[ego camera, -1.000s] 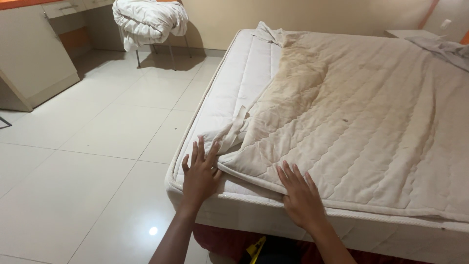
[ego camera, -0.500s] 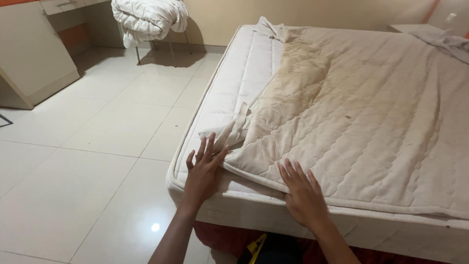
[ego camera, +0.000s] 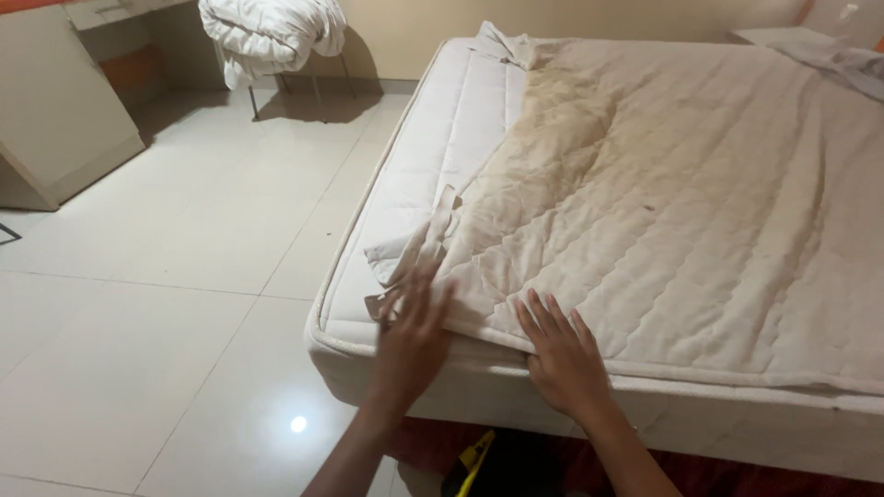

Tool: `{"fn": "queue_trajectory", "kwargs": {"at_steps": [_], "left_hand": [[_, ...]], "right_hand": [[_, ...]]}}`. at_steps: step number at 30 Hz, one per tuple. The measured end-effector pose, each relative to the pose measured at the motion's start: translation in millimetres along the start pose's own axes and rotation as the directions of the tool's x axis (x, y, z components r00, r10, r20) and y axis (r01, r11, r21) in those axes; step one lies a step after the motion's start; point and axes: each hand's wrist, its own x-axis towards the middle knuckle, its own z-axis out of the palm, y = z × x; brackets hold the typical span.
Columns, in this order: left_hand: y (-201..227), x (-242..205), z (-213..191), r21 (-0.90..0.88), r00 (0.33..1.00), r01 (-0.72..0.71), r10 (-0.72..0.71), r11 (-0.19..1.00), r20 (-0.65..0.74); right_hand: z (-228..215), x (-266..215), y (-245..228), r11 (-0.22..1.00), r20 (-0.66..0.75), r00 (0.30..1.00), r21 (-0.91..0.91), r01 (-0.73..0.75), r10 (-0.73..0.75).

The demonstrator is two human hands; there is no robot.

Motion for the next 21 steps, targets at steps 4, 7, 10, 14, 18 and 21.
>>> {"fn": "queue_trajectory", "kwargs": {"at_steps": [4,7,10,14,18,21], "left_hand": [[36,20,18,0.015,0.99,-0.093,0.091,0.996,0.106],[38,24,34,-0.178,0.981,-0.119,0.144,0.977,0.132],[32,17,45,-0.239,0.967,-0.053,0.109,0.97,0.229],[35,10,45,-0.217,0.974,-0.061,0.105,0.974,0.2],[36,11,40,-0.215,0.97,-0.054,0.102,0.975,0.221],[37,9,40,-0.222,0.974,-0.038,0.086,0.974,0.209]], "right_hand": [[1,-2,5,1.0,-0.023,0.999,0.0,0.027,-0.027],[-2,-2,16,0.999,-0.025,0.999,0.042,0.032,-0.031],[-11,-8,49,0.991,0.057,0.995,0.107,-0.084,0.078],[-21,-32,113,0.964,0.128,0.956,-0.027,-0.263,0.265],[-40,-56,156,0.92,0.144,0.91,-0.106,-0.377,0.389],[-29,-70,182,0.928,0.089,0.926,-0.093,-0.36,0.368]]}}
